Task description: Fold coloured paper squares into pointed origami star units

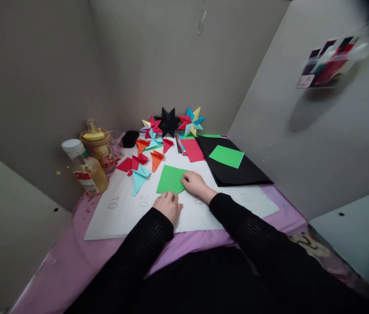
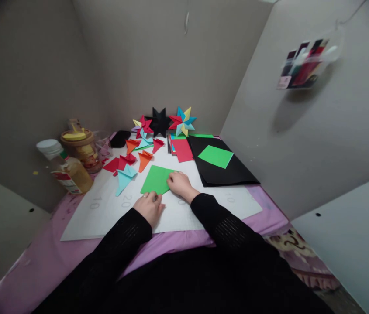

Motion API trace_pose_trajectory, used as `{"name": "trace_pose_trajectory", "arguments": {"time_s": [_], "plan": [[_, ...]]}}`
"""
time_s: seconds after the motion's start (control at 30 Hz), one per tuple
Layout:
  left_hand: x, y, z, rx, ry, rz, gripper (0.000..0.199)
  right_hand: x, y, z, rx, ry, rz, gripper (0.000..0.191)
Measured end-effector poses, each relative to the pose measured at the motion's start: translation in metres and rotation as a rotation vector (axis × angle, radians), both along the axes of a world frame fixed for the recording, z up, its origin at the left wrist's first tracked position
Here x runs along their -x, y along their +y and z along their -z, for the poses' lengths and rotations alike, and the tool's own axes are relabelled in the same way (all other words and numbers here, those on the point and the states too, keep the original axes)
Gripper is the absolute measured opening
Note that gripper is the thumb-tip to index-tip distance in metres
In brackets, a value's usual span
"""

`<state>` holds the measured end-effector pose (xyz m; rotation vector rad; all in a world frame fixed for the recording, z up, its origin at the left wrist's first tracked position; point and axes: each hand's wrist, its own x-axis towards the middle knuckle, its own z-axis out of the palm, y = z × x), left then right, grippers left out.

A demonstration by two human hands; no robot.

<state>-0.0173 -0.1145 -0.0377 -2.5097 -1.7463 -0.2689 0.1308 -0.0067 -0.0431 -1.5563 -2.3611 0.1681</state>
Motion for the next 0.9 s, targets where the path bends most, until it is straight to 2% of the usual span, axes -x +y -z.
{"name": "trace_pose_trajectory", "arguments": {"time_s": [0.9], "plan": [[-0.0007,-0.0029,-0.0024,0.021,-0.009,0.002,0.030,0.0021,-0.0007,-0.0022,0.021,-0.029,0.025,0.020]]}}
